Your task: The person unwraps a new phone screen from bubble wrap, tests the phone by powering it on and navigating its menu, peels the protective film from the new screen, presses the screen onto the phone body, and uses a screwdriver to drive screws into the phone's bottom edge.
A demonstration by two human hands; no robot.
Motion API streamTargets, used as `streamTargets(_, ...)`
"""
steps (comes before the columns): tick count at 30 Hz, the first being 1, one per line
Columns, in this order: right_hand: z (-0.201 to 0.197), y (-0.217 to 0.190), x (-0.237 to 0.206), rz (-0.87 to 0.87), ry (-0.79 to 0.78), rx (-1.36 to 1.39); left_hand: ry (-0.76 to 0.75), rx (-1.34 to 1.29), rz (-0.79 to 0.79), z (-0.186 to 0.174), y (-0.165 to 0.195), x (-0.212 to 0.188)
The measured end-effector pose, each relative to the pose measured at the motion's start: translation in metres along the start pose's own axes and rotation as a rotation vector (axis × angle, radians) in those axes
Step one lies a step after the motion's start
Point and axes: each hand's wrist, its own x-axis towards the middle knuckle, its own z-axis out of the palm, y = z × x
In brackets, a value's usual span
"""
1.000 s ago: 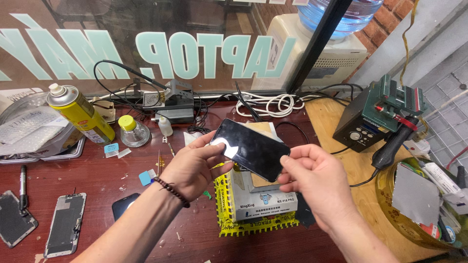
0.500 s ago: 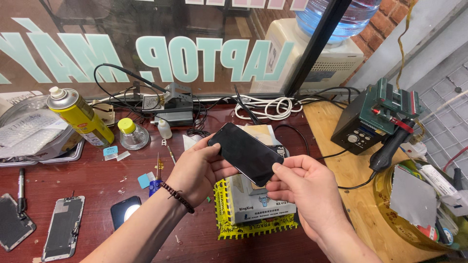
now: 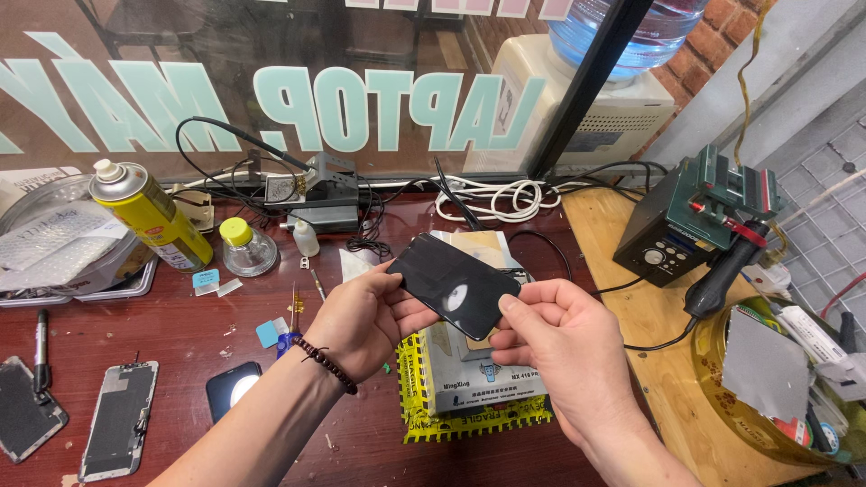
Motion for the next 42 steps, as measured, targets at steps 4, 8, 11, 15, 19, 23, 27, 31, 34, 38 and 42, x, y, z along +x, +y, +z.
streamTargets(4, 0.0, 0.001, 0.0, 0.009, -0.005, 0.022, -0.006, -0.013, 0.004, 0.0, 0.0, 0.0)
streamTargets(8, 0.0, 0.002, 0.0, 0.006, 0.002, 0.021, 0.007, -0.002, -0.004, -0.001, 0.0, 0.0)
streamTargets(11, -0.001, 0.002, -0.001, -0.022, 0.012, -0.025, 0.041, 0.009, -0.002, -0.001, -0.001, 0.001)
streamTargets(15, -0.001, 0.005, -0.003, -0.082, 0.06, -0.145, 0.062, 0.034, -0.03, 0.003, 0.0, 0.0)
streamTargets(19, -0.008, 0.012, -0.008, -0.596, 0.138, -0.527, 0.093, 0.029, -0.184, 0.002, 0.011, -0.004)
streamTargets(23, -0.022, 0.016, -0.005, -0.898, 0.112, -0.613, -0.03, -0.125, -0.197, -0.001, 0.022, -0.008)
streamTargets(27, -0.023, 0.018, 0.011, -0.469, 0.095, -0.239, -0.073, 0.072, -0.091, 0.002, 0.025, -0.011)
streamTargets(31, -0.029, 0.016, 0.029, -0.105, -0.027, -0.039, -0.165, 0.169, -0.071, 0.001, 0.024, -0.011)
streamTargets(34, -0.03, 0.017, 0.038, -0.135, -0.132, -0.063, -0.204, 0.222, -0.053, -0.003, 0.019, 0.0)
streamTargets(38, -0.031, 0.014, 0.052, -0.348, -0.029, -0.192, -0.176, 0.468, 0.013, -0.01, 0.018, 0.022)
streamTargets(42, -0.038, 0.008, 0.057, -0.54, 0.3, -0.6, -0.181, 0.512, 0.019, -0.011, 0.025, 0.039)
